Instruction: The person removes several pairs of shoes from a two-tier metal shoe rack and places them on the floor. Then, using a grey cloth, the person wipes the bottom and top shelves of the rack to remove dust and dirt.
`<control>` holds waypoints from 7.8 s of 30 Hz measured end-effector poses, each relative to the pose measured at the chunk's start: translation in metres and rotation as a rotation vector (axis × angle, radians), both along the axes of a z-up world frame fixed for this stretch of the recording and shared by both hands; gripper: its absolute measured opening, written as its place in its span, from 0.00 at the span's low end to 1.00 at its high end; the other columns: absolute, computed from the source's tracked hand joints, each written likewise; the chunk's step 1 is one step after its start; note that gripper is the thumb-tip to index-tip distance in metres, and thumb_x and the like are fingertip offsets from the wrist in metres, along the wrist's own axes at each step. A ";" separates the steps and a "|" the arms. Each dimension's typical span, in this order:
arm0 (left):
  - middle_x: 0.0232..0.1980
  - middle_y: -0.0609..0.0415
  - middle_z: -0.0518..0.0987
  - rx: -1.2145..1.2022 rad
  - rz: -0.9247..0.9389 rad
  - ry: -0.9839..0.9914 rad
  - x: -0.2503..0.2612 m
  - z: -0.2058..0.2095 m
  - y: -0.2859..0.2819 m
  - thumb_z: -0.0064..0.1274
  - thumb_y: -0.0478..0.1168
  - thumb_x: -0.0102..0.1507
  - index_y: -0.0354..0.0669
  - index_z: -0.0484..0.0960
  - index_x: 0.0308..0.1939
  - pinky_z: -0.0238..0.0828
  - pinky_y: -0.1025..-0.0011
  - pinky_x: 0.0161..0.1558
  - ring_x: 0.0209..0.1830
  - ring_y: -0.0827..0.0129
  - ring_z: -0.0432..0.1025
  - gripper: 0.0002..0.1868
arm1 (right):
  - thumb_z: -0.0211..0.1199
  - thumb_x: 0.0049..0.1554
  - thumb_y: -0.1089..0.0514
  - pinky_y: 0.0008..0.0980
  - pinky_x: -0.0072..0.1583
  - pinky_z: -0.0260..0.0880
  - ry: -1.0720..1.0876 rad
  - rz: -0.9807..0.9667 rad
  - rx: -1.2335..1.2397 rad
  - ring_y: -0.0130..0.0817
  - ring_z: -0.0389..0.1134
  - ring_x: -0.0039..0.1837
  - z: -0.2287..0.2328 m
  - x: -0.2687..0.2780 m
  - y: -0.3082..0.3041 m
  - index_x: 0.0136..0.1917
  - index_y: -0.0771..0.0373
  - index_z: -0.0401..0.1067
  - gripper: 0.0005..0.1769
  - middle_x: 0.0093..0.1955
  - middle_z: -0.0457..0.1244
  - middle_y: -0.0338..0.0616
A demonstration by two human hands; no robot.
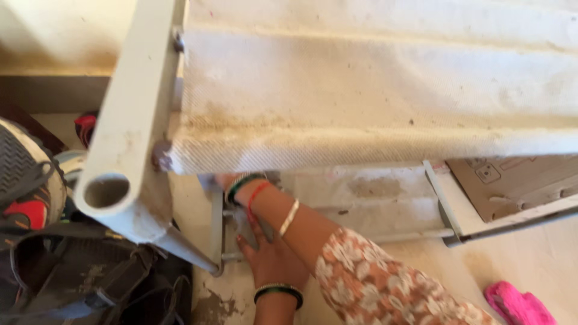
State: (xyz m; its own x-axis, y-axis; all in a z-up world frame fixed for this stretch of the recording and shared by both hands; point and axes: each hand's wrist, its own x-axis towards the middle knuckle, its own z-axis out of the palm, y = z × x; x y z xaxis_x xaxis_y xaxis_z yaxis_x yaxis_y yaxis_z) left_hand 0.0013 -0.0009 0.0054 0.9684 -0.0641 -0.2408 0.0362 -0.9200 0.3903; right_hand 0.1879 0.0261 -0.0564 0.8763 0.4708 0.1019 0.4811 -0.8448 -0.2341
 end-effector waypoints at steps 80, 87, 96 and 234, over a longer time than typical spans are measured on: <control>0.83 0.40 0.42 0.115 -0.055 0.104 -0.009 -0.001 0.024 0.39 0.59 0.65 0.49 0.47 0.80 0.25 0.27 0.67 0.80 0.37 0.29 0.42 | 0.54 0.63 0.40 0.53 0.63 0.64 0.135 -0.099 -0.085 0.54 0.68 0.62 0.055 -0.026 0.030 0.56 0.61 0.76 0.25 0.57 0.68 0.54; 0.82 0.51 0.44 0.053 -0.094 0.184 -0.010 0.008 0.023 0.37 0.58 0.66 0.58 0.49 0.78 0.24 0.24 0.69 0.81 0.36 0.29 0.37 | 0.56 0.59 0.40 0.53 0.58 0.68 -0.136 0.024 -0.007 0.55 0.70 0.58 0.043 -0.040 0.016 0.54 0.63 0.77 0.25 0.54 0.70 0.52; 0.80 0.47 0.51 0.020 -0.027 0.072 -0.012 0.010 0.021 0.38 0.57 0.66 0.49 0.53 0.77 0.25 0.26 0.68 0.80 0.35 0.31 0.37 | 0.48 0.63 0.38 0.55 0.59 0.67 0.137 -0.045 -0.042 0.53 0.70 0.59 0.051 -0.024 0.022 0.55 0.57 0.77 0.25 0.55 0.70 0.50; 0.44 0.55 0.66 -1.299 0.210 -0.682 -0.310 0.409 0.026 0.42 0.54 0.76 0.26 0.68 0.59 0.59 0.71 0.50 0.44 0.71 0.58 0.27 | 0.74 0.44 0.63 0.33 0.51 0.72 -0.188 0.093 0.642 0.40 0.73 0.50 0.558 -0.517 -0.362 0.54 0.62 0.76 0.23 0.50 0.71 0.44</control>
State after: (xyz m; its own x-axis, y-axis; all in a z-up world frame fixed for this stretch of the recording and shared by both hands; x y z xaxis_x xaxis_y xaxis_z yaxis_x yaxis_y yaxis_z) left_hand -0.3090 0.0254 0.4145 0.8871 0.2781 0.3683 -0.4027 0.0765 0.9121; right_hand -0.3295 -0.3356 0.5017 0.7751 0.3388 0.5333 0.6268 -0.5186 -0.5815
